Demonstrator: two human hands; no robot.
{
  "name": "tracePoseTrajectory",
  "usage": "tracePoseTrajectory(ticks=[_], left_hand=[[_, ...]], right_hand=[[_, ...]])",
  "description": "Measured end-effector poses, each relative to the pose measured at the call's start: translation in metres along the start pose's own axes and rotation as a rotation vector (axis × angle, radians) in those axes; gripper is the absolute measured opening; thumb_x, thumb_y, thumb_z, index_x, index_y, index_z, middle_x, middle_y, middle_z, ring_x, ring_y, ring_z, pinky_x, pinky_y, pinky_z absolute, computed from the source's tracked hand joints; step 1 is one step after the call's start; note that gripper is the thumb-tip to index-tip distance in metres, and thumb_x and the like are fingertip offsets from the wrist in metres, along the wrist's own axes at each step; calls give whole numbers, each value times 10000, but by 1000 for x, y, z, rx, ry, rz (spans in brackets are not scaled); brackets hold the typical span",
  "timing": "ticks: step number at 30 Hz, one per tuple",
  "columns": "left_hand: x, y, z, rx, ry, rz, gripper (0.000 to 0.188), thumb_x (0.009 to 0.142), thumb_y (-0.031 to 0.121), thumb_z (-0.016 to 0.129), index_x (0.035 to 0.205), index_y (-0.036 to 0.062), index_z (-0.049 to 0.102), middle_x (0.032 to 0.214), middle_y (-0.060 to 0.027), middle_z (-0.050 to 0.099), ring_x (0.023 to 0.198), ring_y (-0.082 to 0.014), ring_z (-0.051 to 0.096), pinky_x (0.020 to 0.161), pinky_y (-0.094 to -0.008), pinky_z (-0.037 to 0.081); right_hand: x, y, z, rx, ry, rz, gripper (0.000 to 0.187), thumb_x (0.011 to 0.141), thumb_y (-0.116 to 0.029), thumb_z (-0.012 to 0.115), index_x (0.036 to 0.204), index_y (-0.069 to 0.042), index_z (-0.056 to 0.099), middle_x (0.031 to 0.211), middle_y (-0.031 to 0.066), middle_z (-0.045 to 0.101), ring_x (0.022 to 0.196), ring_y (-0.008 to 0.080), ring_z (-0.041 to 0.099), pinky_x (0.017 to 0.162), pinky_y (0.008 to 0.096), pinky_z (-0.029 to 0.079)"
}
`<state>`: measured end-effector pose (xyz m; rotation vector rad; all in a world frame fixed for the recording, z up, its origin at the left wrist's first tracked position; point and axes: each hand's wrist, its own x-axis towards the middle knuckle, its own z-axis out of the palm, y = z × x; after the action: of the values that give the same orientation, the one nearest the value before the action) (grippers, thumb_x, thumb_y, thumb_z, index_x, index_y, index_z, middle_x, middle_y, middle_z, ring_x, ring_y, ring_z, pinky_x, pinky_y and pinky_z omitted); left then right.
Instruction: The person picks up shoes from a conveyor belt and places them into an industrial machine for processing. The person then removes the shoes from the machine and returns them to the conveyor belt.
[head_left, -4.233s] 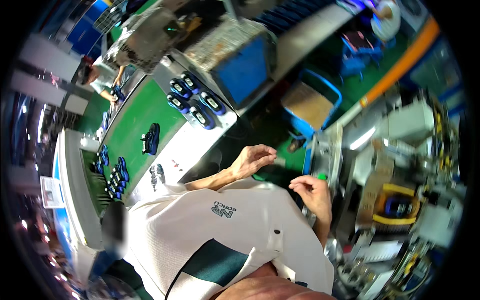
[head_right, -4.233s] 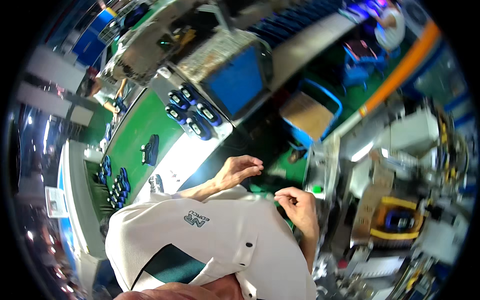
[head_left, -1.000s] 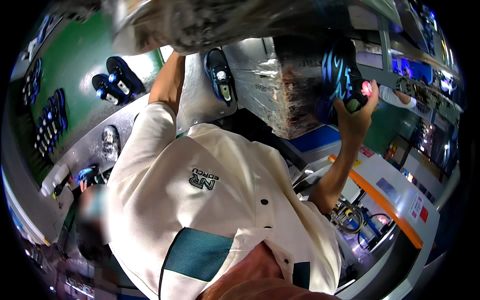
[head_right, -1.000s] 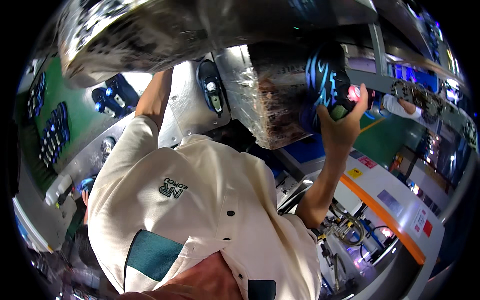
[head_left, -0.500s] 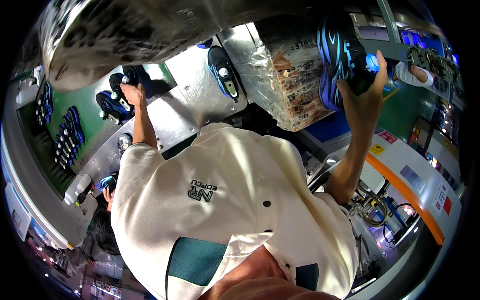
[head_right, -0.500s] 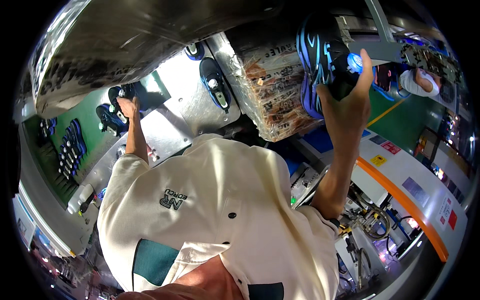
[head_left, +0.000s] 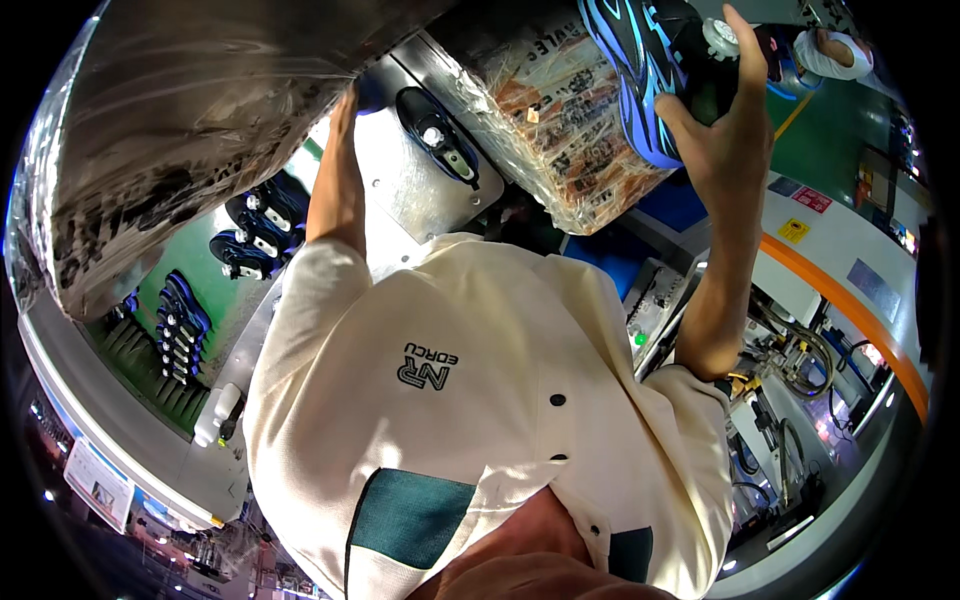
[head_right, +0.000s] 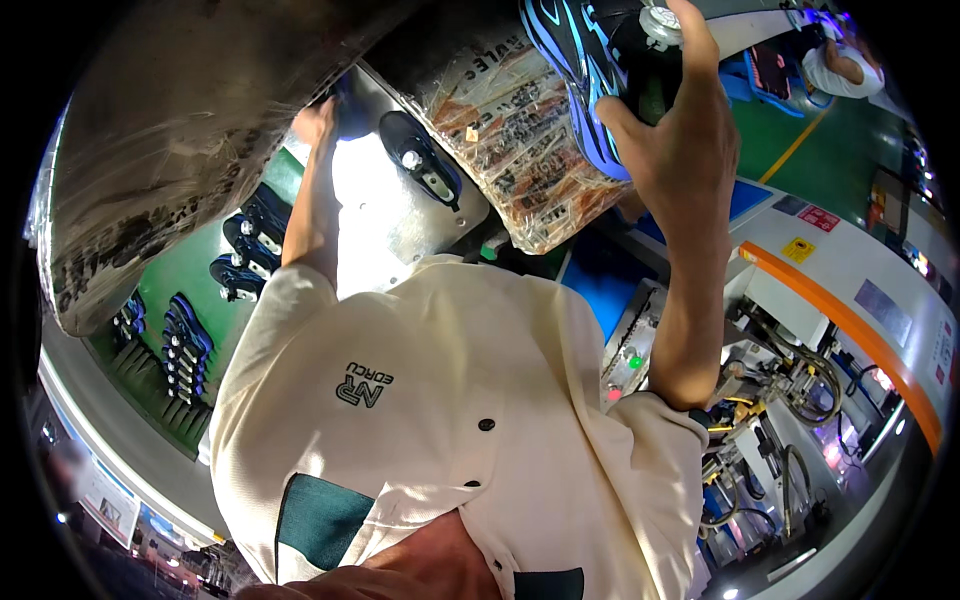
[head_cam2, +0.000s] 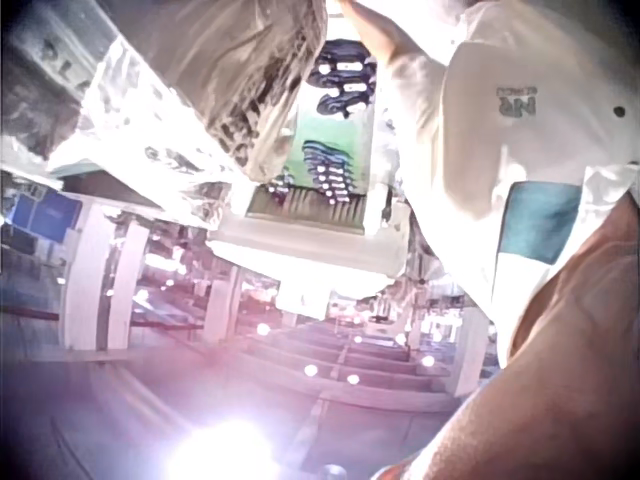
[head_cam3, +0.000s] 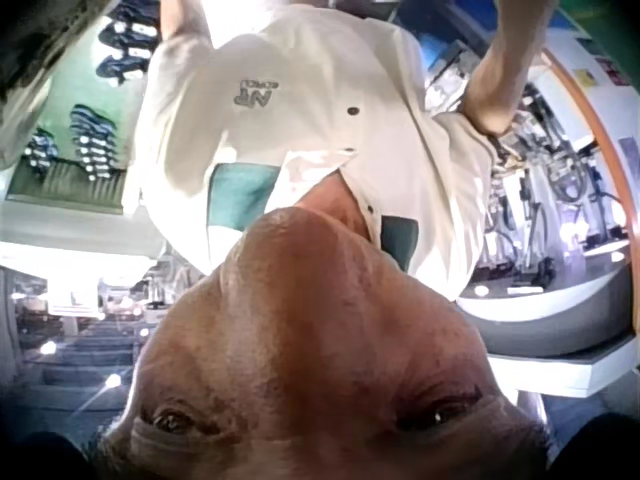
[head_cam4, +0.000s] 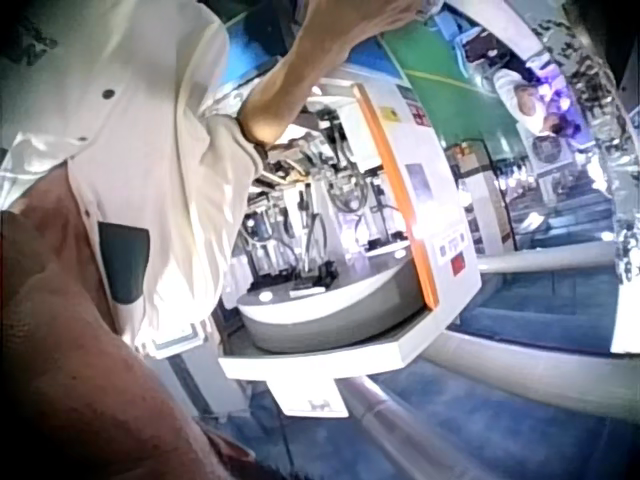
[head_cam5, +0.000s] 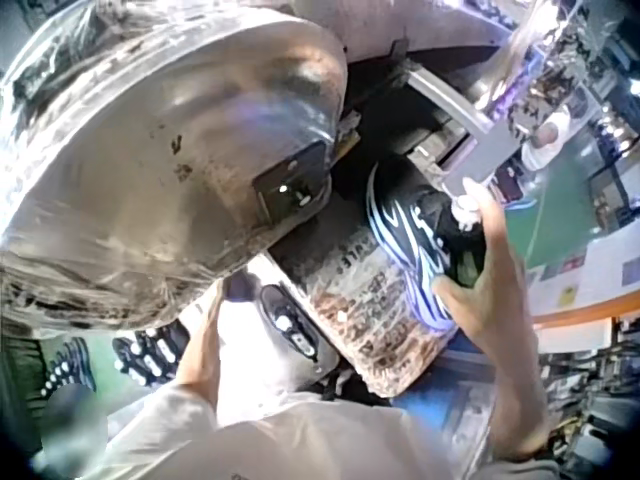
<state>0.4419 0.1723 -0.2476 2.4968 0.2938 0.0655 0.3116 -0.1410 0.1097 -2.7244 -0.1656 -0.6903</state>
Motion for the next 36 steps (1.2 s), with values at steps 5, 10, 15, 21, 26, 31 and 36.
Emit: tracePoseTrajectory(ticks=[5, 10, 15, 21, 26, 31, 36], left_hand=[[-49, -103, -69, 48, 205, -211, 624, 636, 342, 742, 1043, -41, 463, 935, -276, 607, 822, -416, 599, 753, -449, 474], [-86, -165, -84, 295, 350, -227, 724, 620, 350, 768, 1112, -33, 400, 902, -216, 574, 833, -389, 572, 771, -467, 453], [-69, -69, -68, 383, 451, 218, 804, 703, 408, 711, 1241, -82, 369, 1209, -274, 423, 1116, -419, 425, 935, -601, 270], [-146, 82, 3, -360, -42, 310, 499, 682, 213, 675, 1094, -8, 500, 1088, -204, 510, 995, -344, 506, 838, -460, 414], [-153, 97, -16, -477, -99, 118, 213, 689, 160, 617, 865, 46, 580, 788, -131, 562, 712, -287, 546, 639, -392, 442], [-118, -96, -26, 515, 105, 712, 184, 735, 165, 612, 876, 48, 598, 954, -123, 582, 865, -266, 553, 754, -407, 438], [-70, -137, -86, 100, 267, 467, 205, 766, 197, 597, 894, 38, 610, 884, -102, 604, 830, -273, 564, 720, -383, 436]], right_hand=[[-39, 109, 31, 817, 72, 73, 789, 602, 79, 585, 1334, -34, 314, 1245, 189, 442, 1145, 307, 457, 983, 351, 342], [-26, 57, 26, 435, 86, 72, 799, 591, 66, 610, 1331, -47, 329, 1217, 186, 462, 1136, 310, 467, 977, 352, 350], [-22, 38, 23, 479, 169, 207, 811, 583, 65, 627, 1329, -59, 336, 1221, 182, 463, 1139, 321, 465, 976, 356, 352], [5, -13, 0, -60, 7, 258, 819, 601, 18, 670, 1331, -4, 299, 1216, 215, 463, 1147, 336, 461, 986, 355, 347], [14, -14, -17, 69, -74, 420, 694, 607, -49, 686, 1239, -21, 402, 1055, 170, 565, 996, 272, 550, 892, 321, 419], [24, -15, -19, -3, -176, 384, 547, 582, -62, 686, 1102, -22, 520, 986, 134, 591, 913, 217, 572, 847, 285, 439], [20, -4, -1, 149, -88, 350, 545, 585, -81, 691, 1105, -6, 547, 980, 111, 613, 901, 192, 578, 834, 278, 445]])
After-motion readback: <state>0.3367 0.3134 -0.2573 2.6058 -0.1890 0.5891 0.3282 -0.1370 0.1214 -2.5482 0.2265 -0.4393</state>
